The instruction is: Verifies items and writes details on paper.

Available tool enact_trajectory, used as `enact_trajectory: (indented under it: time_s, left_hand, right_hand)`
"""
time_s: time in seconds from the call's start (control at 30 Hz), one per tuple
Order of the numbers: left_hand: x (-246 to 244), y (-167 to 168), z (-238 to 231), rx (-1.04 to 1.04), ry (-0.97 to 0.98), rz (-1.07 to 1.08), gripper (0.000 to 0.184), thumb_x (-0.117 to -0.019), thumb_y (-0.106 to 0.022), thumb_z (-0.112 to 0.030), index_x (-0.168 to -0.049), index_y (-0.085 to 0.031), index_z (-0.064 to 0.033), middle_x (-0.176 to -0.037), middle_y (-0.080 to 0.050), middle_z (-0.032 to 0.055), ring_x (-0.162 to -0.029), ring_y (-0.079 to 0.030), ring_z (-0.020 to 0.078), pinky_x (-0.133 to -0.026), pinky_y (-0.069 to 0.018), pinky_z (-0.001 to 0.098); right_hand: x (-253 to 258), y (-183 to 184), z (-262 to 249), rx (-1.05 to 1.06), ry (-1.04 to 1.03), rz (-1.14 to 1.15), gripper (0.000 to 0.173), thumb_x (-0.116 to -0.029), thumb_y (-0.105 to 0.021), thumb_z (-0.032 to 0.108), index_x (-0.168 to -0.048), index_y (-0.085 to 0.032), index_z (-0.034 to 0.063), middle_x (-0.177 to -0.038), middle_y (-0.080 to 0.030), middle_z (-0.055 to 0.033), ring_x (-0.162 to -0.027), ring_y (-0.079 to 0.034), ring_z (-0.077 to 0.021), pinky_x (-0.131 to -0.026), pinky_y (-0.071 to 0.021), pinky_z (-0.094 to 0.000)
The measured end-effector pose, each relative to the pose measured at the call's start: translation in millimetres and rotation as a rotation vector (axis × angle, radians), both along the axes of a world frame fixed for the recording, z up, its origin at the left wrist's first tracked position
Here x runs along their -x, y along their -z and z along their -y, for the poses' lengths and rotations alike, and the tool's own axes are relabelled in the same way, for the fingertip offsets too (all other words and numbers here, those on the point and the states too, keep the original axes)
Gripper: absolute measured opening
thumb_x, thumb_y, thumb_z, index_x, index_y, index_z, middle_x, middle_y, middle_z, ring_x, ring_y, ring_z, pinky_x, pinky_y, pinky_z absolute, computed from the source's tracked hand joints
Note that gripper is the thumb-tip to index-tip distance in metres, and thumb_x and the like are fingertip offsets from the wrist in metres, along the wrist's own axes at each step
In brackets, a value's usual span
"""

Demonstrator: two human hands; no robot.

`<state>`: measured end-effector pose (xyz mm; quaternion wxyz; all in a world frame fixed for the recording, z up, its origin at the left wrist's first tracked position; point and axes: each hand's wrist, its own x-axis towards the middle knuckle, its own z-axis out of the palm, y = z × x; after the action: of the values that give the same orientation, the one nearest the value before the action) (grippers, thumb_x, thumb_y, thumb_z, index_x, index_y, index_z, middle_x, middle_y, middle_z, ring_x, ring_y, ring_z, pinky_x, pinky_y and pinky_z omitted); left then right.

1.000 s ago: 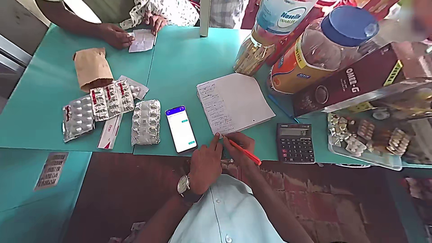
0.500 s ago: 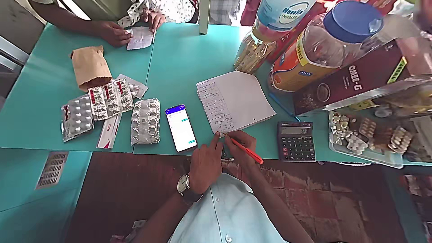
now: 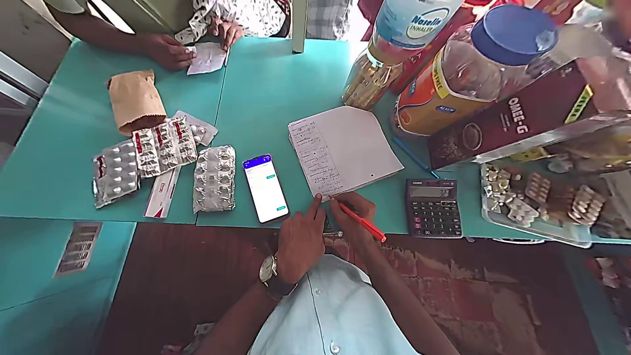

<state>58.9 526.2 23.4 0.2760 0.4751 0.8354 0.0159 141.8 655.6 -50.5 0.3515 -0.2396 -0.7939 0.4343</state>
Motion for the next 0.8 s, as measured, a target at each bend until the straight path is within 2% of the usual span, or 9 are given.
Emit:
enact_trajectory:
  time_s: [0.13, 0.4, 0.5, 0.67, 0.8]
  left_hand:
    - [-1.1, 2.6, 1.2, -0.027, -0.008, -0.006, 0.054, -0.0899, -0.063, -0.013, -0.143, -0.054, -0.0125, -0.168, -0.027, -0.0013, -0.104, -0.067, 0.0312, -0.073, -0.0554, 0.0472]
    - [-0.6, 1.4, 1.1, -0.011, -0.009, 0.011, 0.057, -0.0890, -0.066, -0.015, -0.145, -0.053, -0.0134, -0.169, -0.024, -0.0020, -0.106, -0.066, 0.0308, -0.074, -0.0552, 0.0469]
    - [-1.3, 1.0, 0.7, -0.010, -0.022, 0.029, 0.059, -0.0892, -0.066, -0.013, -0.147, -0.051, -0.0133, -0.169, -0.024, -0.0013, -0.110, -0.065, 0.0329, -0.077, -0.0550, 0.0489]
    - [-1.3, 2.1, 2.0, -0.039, -0.024, 0.013, 0.056, -0.0900, -0.064, -0.013, -0.145, -0.053, -0.0129, -0.168, -0.027, -0.0012, -0.106, -0.066, 0.0319, -0.075, -0.0553, 0.0481]
    - [-0.4, 1.2, 1.0, -0.030, -0.017, 0.008, 0.054, -0.0906, -0.062, -0.011, -0.144, -0.054, -0.0130, -0.168, -0.027, -0.0009, -0.106, -0.067, 0.0327, -0.074, -0.0558, 0.0485]
  right_hand:
    - [0.8, 0.9, 1.1, 0.004, 0.008, -0.005, 0.009, -0.0838, -0.069, 0.008, -0.082, -0.075, 0.0004, -0.075, -0.071, -0.0057, -0.065, -0.065, -0.0040, -0.061, -0.0556, -0.0184]
    - [-1.3, 2.4, -0.9, -0.029, 0.031, 0.003, 0.009, -0.0842, -0.069, 0.008, -0.083, -0.075, 0.0009, -0.075, -0.071, -0.0050, -0.064, -0.064, -0.0032, -0.059, -0.0544, -0.0177]
    - [-1.1, 3.3, -0.4, -0.038, 0.049, 0.023, 0.010, -0.0845, -0.068, 0.009, -0.080, -0.074, 0.0021, -0.073, -0.070, -0.0042, -0.063, -0.063, -0.0038, -0.058, -0.0528, -0.0187]
    - [0.3, -0.1, 1.3, -0.001, 0.079, 0.038, 0.010, -0.0839, -0.068, 0.009, -0.080, -0.074, 0.0013, -0.073, -0.069, -0.0045, -0.064, -0.063, -0.0043, -0.059, -0.0534, -0.0194]
    - [-4.4, -4.3, -5.0, 0.086, 0.055, -0.052, 0.008, -0.0851, -0.068, 0.007, -0.081, -0.072, 0.0021, -0.073, -0.070, -0.0005, -0.064, -0.064, -0.0008, -0.059, -0.0542, -0.0177]
